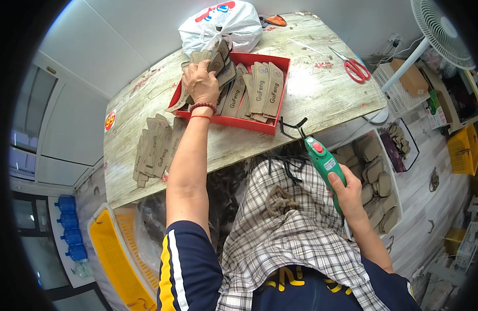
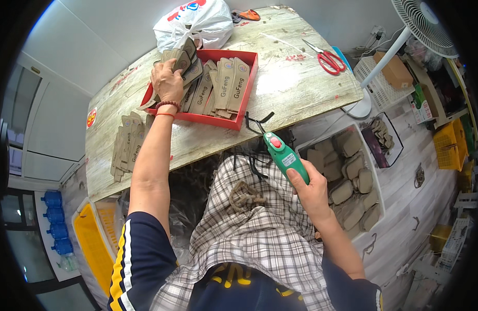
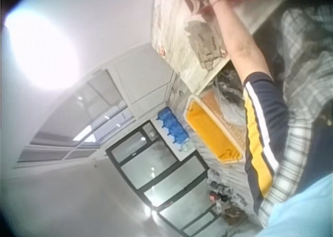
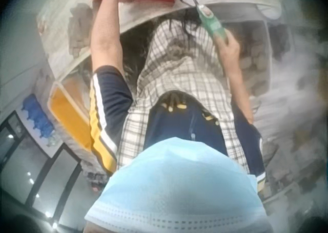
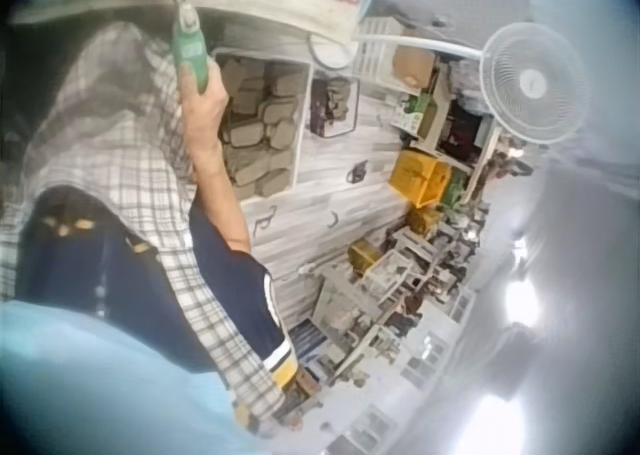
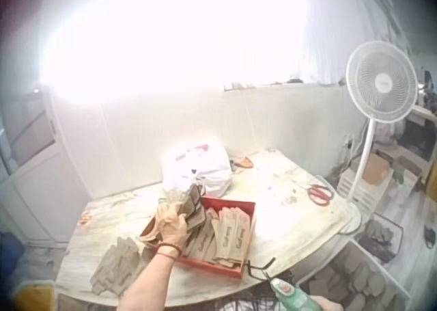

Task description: The person uses a green rotary tool to smooth the edges of small cardboard tags labeled 'Gufeng'. They pick each tag from a red tray, run the tool along the edges, and place the finished tags on the table. The process is repeated for multiple tags.

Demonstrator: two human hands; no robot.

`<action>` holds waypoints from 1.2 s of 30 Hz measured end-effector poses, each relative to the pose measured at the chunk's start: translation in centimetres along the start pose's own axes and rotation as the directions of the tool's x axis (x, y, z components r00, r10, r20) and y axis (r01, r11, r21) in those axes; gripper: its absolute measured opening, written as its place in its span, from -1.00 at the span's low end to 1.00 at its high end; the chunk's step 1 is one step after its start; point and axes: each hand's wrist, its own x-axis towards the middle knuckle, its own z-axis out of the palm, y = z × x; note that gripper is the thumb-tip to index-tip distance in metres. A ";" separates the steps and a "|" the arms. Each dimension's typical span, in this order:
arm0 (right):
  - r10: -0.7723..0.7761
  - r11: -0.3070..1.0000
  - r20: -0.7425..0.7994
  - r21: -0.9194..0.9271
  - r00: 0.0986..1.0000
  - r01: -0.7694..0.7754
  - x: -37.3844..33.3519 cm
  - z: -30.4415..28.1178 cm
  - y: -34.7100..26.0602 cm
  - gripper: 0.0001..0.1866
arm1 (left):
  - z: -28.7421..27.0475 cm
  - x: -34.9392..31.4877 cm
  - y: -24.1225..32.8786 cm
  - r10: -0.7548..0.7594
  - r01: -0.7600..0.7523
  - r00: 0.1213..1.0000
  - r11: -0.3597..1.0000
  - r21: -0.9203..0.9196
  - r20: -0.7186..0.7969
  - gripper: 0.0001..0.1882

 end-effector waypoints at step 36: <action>-0.081 0.996 -0.071 0.039 0.994 0.084 -0.5 0.7 -1.4 -0.53 | -9.8 -10.9 16.4 -0.456 0.518 0.664 -0.290 -0.805 0.592 -0.88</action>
